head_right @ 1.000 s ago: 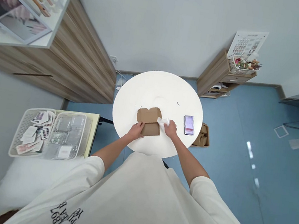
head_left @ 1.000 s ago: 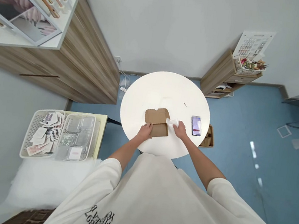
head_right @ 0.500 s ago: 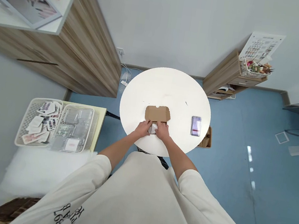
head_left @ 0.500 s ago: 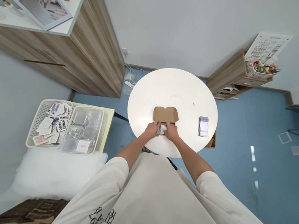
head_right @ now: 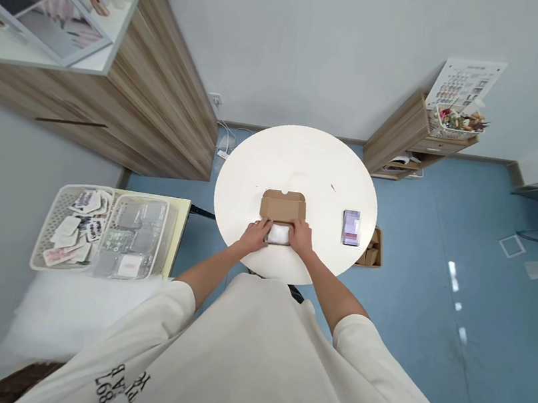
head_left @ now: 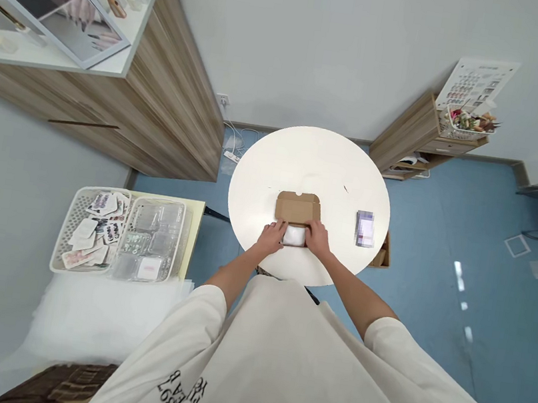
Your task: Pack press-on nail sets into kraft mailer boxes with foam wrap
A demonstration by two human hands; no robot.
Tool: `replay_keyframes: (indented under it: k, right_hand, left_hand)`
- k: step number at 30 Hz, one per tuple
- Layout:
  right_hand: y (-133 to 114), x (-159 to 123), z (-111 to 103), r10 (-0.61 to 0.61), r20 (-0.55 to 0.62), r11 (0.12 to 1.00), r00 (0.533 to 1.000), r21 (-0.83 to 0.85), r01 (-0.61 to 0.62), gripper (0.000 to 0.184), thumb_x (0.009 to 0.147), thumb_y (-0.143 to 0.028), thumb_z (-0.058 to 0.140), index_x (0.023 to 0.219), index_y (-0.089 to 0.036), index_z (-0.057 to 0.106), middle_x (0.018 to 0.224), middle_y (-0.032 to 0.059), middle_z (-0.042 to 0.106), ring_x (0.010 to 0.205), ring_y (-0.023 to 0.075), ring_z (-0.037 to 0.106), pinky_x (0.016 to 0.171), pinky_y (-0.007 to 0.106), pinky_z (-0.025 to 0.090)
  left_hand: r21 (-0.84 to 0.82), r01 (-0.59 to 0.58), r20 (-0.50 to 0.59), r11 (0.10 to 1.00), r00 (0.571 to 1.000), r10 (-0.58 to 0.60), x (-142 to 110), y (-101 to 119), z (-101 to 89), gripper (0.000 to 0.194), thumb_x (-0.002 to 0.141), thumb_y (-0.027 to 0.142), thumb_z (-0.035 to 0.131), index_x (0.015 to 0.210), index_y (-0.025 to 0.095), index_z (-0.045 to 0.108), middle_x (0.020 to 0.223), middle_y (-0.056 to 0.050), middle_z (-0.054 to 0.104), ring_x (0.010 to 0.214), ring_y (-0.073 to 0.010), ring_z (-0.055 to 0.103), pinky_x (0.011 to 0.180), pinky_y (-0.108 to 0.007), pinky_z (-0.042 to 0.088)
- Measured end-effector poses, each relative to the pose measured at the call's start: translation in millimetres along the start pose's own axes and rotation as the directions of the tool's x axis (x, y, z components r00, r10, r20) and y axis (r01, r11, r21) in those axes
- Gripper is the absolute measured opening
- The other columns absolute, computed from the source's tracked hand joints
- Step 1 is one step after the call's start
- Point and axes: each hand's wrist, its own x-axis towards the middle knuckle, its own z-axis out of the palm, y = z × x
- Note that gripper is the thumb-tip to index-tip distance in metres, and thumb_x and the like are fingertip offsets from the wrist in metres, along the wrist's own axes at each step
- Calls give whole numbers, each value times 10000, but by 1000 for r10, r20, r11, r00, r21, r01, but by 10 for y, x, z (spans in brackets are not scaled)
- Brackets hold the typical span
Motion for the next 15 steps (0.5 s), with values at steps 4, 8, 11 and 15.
replay_keyframes:
  k: [4, 8, 11, 15]
  right_hand:
    - [234, 255, -216, 355, -91, 896, 930, 316, -311, 476, 934, -352, 424, 1352, -169, 560, 1347, 164, 575, 1147, 270, 589, 972, 412, 484]
    - [344, 426, -350, 410, 64, 760, 910, 528, -380, 522, 899, -373, 465, 1370, -174, 568, 1422, 133, 567, 1258, 260, 553, 1058, 408, 447]
    - [305, 449, -406, 381, 121, 678, 916, 637, -366, 451, 878, -404, 484, 1255, -212, 639, 1375, 84, 619, 1231, 241, 574, 1017, 393, 475]
    - [200, 407, -482, 375, 200, 559, 905, 731, -392, 370, 863, -488, 524, 1085, -230, 671, 1257, 66, 680, 1091, 225, 644, 851, 338, 525]
  left_hand:
    - [-117, 45, -100, 992, 993, -57, -50, 36, -73, 679, 875, 371, 659, 1474, 240, 368, 1549, -150, 360, 1342, -357, 445, 1094, -483, 343]
    - [-418, 281, -193, 864, 902, -387, 83, 33, -196, 533, 980, 351, 453, 1473, 178, 350, 1480, -186, 440, 1336, -309, 469, 1071, -451, 398]
    - [-684, 422, -26, 595, 801, -598, 264, -12, -272, 553, 991, 357, 394, 1509, 186, 299, 1501, -165, 466, 1305, -261, 527, 1015, -389, 456]
    - [-796, 430, 147, 427, 820, -553, 399, -57, -337, 447, 998, 393, 312, 1372, 232, 496, 1446, -72, 571, 1243, -214, 585, 936, -321, 499]
